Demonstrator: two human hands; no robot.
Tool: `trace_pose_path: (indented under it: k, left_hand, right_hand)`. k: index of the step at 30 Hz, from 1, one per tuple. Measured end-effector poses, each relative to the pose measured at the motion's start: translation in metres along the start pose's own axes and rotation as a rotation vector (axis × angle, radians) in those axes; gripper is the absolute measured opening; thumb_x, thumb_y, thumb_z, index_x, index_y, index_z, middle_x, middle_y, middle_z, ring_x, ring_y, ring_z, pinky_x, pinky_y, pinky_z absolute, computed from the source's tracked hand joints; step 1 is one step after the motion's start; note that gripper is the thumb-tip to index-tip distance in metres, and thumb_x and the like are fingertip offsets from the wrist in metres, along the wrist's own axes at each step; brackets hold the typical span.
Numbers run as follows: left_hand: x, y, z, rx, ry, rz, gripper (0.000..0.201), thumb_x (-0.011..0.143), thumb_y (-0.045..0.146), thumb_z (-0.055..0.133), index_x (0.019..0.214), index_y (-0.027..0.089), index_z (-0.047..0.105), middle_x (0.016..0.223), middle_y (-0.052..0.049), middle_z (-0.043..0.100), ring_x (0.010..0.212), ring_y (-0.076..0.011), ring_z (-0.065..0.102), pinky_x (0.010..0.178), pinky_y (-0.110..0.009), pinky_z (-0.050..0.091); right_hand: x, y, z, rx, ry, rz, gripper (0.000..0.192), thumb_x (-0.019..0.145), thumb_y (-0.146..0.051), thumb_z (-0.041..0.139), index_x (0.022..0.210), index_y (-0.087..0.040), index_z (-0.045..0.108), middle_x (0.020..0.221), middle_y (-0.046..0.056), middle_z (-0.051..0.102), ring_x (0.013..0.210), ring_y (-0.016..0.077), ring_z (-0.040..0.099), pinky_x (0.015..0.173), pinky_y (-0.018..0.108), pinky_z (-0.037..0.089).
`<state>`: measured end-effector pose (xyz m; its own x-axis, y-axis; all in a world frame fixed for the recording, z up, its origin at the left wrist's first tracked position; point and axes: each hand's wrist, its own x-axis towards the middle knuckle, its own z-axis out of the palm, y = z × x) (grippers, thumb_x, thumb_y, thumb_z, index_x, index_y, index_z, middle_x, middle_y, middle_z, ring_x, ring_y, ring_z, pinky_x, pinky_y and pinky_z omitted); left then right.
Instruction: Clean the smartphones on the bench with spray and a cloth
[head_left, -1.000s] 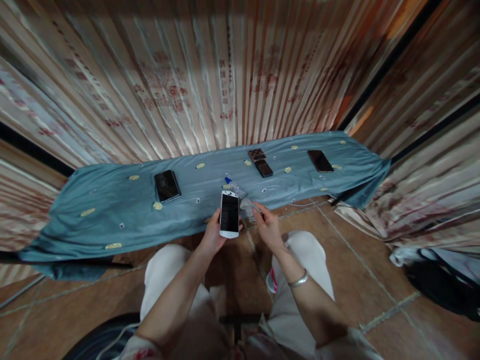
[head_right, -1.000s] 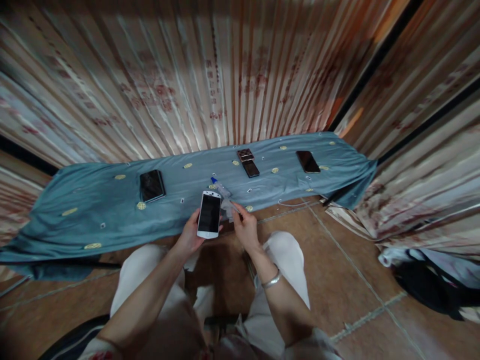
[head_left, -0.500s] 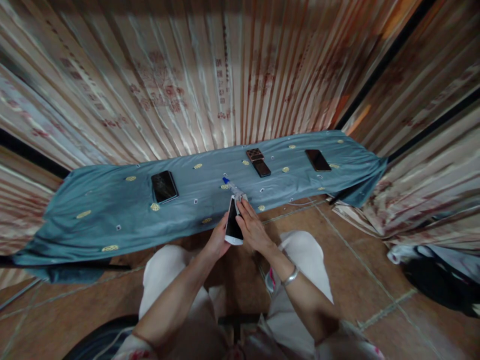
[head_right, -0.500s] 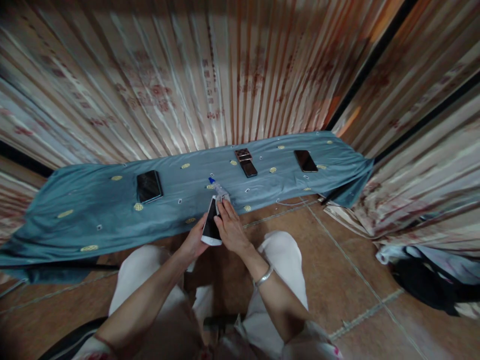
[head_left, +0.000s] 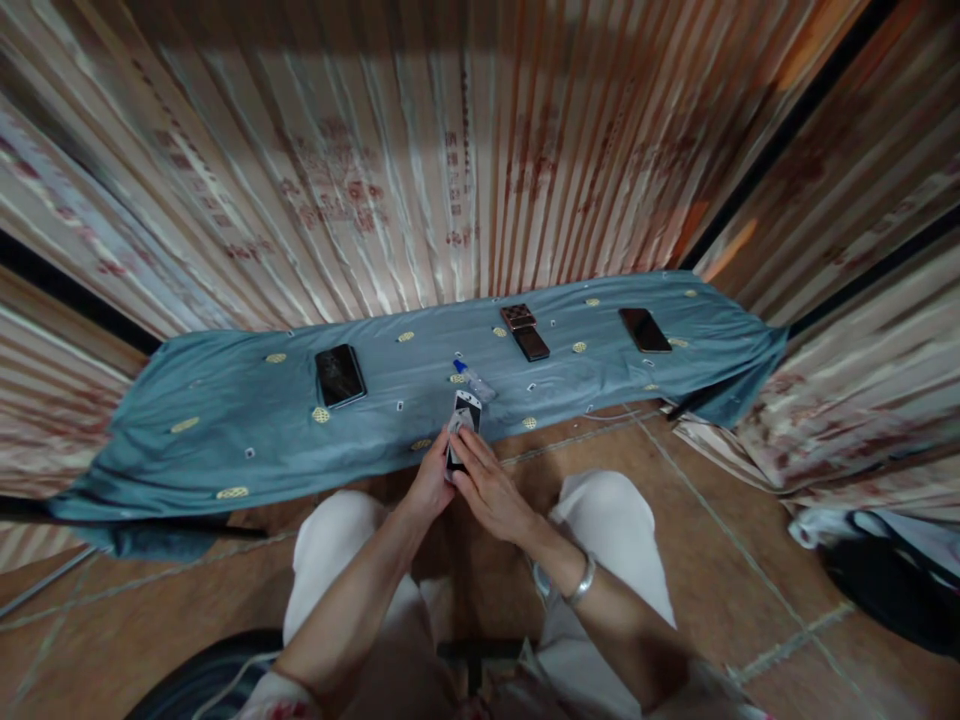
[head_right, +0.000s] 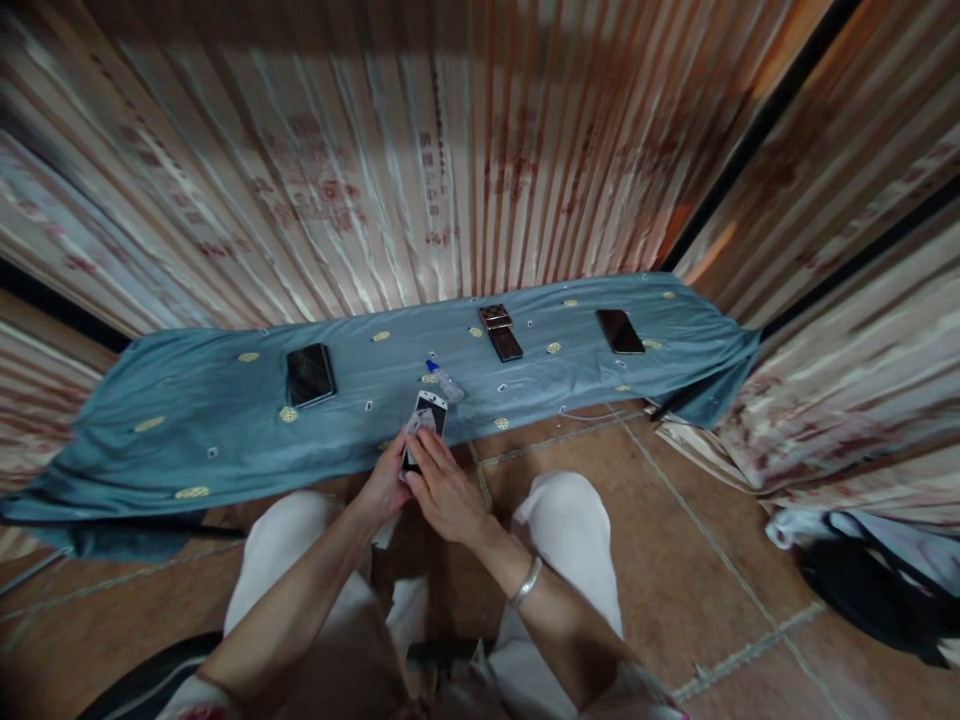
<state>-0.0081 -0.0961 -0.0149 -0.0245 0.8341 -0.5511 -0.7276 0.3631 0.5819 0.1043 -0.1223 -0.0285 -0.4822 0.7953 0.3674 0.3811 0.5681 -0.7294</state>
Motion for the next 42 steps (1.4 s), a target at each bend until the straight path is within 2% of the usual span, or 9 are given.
trace_pose_path:
  k: [4,10,16,23,27,31,37,40,42]
  left_hand:
    - [0.003,0.015,-0.003,-0.012,-0.039,-0.047,0.036,0.088,0.041,0.047,0.084,0.011,0.066,0.068,-0.007,0.068,0.060,-0.0155,0.064,0.069,-0.031,0.054]
    - [0.006,0.033,-0.001,-0.156,-0.059,-0.020,0.048,0.091,0.044,0.036,0.099,0.006,0.064,0.075,-0.012,0.070,0.069,-0.0197,0.067,0.078,-0.037,0.054]
    - [0.013,0.034,0.002,-0.220,-0.126,0.018,0.046,0.093,0.040,0.032,0.101,0.008,0.064,0.082,-0.012,0.071,0.074,-0.0222,0.068,0.075,-0.039,0.055]
    - [0.018,0.036,0.008,-0.193,-0.167,0.081,0.044,0.094,0.038,0.032,0.111,0.010,0.061,0.087,-0.012,0.071,0.079,-0.0225,0.069,0.073,-0.037,0.054]
    - [0.016,0.034,0.016,-0.157,-0.175,0.082,0.047,0.094,0.038,0.029,0.115,0.009,0.059,0.086,-0.012,0.072,0.080,-0.0221,0.069,0.075,-0.036,0.053]
    - [0.015,0.030,0.022,-0.158,-0.205,0.067,0.048,0.094,0.038,0.031,0.122,0.007,0.055,0.087,-0.012,0.071,0.083,-0.0234,0.068,0.080,-0.038,0.052]
    - [0.017,0.029,0.026,-0.164,-0.189,0.044,0.045,0.093,0.039,0.032,0.113,0.009,0.060,0.088,-0.012,0.071,0.081,-0.0232,0.068,0.075,-0.039,0.053]
    - [0.016,0.025,0.027,-0.123,-0.164,0.029,0.042,0.093,0.038,0.033,0.102,0.010,0.063,0.085,-0.011,0.071,0.075,-0.0215,0.068,0.069,-0.036,0.054]
    - [0.016,0.020,0.026,-0.076,-0.156,0.034,0.045,0.093,0.043,0.033,0.097,0.010,0.064,0.078,-0.011,0.071,0.068,-0.0203,0.068,0.064,-0.033,0.054]
  right_hand:
    - [-0.006,-0.010,0.011,-0.033,0.009,-0.110,0.053,0.094,-0.021,0.036,0.146,-0.023,0.024,0.147,0.009,0.035,0.139,0.0210,0.025,0.113,0.047,0.030]
    - [-0.005,-0.013,0.011,-0.112,0.074,-0.202,0.046,0.092,-0.011,0.032,0.135,-0.022,0.047,0.128,0.009,0.056,0.128,0.0196,0.042,0.106,0.039,0.042]
    - [-0.002,-0.007,-0.001,-0.123,0.207,-0.198,0.040,0.087,-0.006,0.038,0.117,-0.019,0.062,0.115,0.009,0.064,0.115,0.0190,0.053,0.097,0.037,0.049]
    - [-0.001,0.012,-0.016,0.170,0.254,0.161,0.032,0.080,-0.010,0.045,0.094,-0.021,0.071,0.104,0.006,0.069,0.098,0.0174,0.063,0.091,0.034,0.049]
    - [0.002,0.021,-0.018,0.469,0.223,0.426,0.024,0.081,-0.028,0.051,0.083,-0.019,0.073,0.087,0.005,0.073,0.086,0.0195,0.066,0.081,0.033,0.049]
    - [0.002,0.025,-0.013,0.665,0.223,0.526,0.036,0.081,-0.046,0.054,0.082,-0.016,0.074,0.081,0.007,0.072,0.075,0.0183,0.065,0.073,0.031,0.048]
    - [0.003,0.039,-0.025,0.550,0.393,0.503,0.033,0.080,-0.044,0.057,0.084,-0.015,0.073,0.080,0.007,0.072,0.077,0.0188,0.065,0.074,0.032,0.050]
    - [0.002,0.035,-0.037,0.372,0.488,0.386,0.031,0.087,-0.037,0.049,0.094,-0.017,0.071,0.096,0.009,0.072,0.093,0.0206,0.065,0.086,0.036,0.049]
    - [-0.001,0.025,-0.039,0.228,0.449,0.244,0.029,0.090,-0.029,0.046,0.107,-0.019,0.068,0.112,0.010,0.067,0.108,0.0207,0.060,0.095,0.038,0.046]
